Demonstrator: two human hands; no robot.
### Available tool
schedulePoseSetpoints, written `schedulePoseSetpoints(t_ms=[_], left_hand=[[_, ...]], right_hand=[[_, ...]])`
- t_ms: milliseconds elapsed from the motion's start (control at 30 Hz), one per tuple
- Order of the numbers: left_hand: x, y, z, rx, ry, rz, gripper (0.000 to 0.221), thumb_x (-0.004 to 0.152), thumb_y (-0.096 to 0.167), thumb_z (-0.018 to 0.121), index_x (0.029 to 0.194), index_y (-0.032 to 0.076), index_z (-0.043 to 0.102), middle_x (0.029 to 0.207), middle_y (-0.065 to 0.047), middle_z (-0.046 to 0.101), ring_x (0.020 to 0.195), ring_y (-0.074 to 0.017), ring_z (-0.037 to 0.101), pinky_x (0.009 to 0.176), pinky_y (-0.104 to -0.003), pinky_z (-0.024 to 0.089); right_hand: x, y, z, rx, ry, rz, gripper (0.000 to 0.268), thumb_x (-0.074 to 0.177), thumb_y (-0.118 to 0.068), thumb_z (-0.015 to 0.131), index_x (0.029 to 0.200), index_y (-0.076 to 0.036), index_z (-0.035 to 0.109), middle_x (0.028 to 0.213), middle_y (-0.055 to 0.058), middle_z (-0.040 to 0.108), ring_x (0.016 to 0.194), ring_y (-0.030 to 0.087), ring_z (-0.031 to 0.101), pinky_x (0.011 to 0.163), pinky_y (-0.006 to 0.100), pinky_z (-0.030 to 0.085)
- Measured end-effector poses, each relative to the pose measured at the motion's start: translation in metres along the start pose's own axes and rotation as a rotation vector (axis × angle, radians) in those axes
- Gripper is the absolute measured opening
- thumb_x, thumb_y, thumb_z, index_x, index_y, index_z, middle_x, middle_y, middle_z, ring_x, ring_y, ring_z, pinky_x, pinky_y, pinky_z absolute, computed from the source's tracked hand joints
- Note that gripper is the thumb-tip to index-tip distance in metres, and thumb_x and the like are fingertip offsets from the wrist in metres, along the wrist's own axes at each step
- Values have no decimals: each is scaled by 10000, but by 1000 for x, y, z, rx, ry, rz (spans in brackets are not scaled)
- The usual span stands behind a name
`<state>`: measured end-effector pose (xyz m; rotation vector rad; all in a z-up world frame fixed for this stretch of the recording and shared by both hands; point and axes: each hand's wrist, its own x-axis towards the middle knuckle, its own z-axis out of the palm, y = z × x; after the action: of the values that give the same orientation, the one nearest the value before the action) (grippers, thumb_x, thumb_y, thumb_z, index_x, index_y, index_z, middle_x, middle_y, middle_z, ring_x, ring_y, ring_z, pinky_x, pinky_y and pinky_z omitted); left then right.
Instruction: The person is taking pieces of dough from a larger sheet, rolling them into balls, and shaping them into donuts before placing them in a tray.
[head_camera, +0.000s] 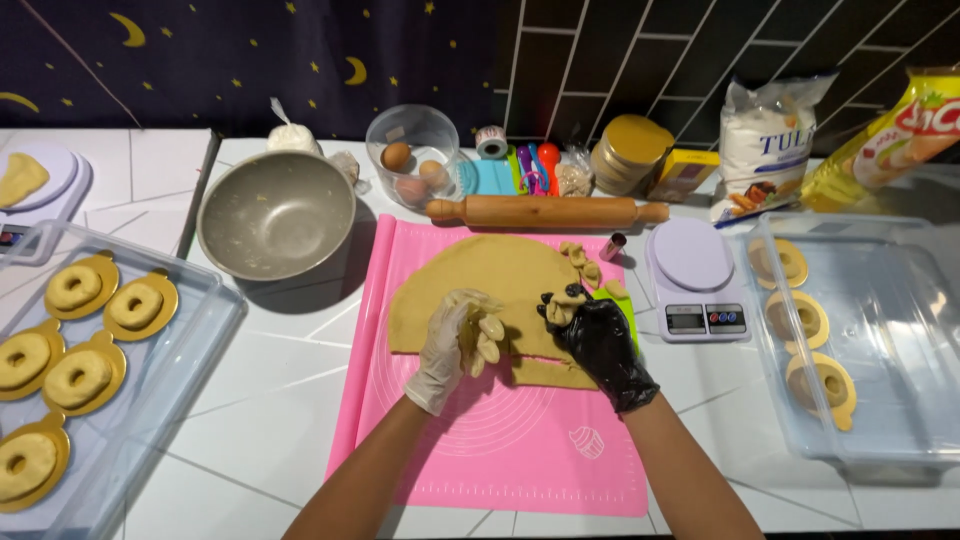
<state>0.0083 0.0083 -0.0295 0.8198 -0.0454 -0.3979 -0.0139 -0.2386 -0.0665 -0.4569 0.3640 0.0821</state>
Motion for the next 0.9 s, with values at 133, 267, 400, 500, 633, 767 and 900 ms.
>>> schedulePoseSetpoints(t_ms=[133,267,400,500,633,767,900], left_hand=[[31,-38,-43,-15,24,50,329,1039,216,442,1196,-69,489,723,-375,633,398,-397,636,183,-359,434],[36,-49,-57,4,34,46,296,1039,181,440,1203,-60,490,754,-389,648,426,-395,654,219,-366,469],[35,-45,-52,-18,96,76,266,1016,139,479,1175,-70,521,890,-358,683,495,-348,682,307,-356,538],[35,-42,-49,-23,78,36,303,1017,157,500,1218,-68,523,921,-379,684,495,-364,677,339,-381,557],[28,-37,-33,41,95,32,295,1001,113,532,1215,-89,545,935,-361,700,500,-338,695,346,-363,559],[-5,8,16,182,-38,234,187,1021,223,545,1004,58,633,1037,-150,716,1002,-283,717,969,-414,557],[-2,9,13,247,18,221,200,1002,217,553,1005,36,639,1024,-156,713,975,-293,746,939,-409,584]], right_hand=[[-33,-1,37,-80,37,-31,253,986,-55,605,1231,-24,660,1042,216,728,915,273,715,948,426,580],[-77,-4,108,-350,40,-59,485,959,-19,608,1441,-40,556,1097,194,716,938,249,695,998,420,543],[-84,-6,118,-429,9,-77,530,957,-20,612,1479,-68,531,1051,154,706,927,230,680,970,388,555],[-64,-8,89,-380,32,-63,349,971,-39,616,1320,-60,624,959,117,674,823,193,638,772,274,550],[-35,-11,51,-248,45,30,293,990,-140,603,1275,-86,645,896,81,672,792,202,656,620,201,515],[-64,-15,97,-526,55,72,641,908,-180,646,1535,-213,520,1100,39,693,737,51,557,535,127,399],[-42,-7,60,-556,-42,38,617,900,-143,676,1505,-113,559,960,-106,616,821,-50,552,611,97,426]])
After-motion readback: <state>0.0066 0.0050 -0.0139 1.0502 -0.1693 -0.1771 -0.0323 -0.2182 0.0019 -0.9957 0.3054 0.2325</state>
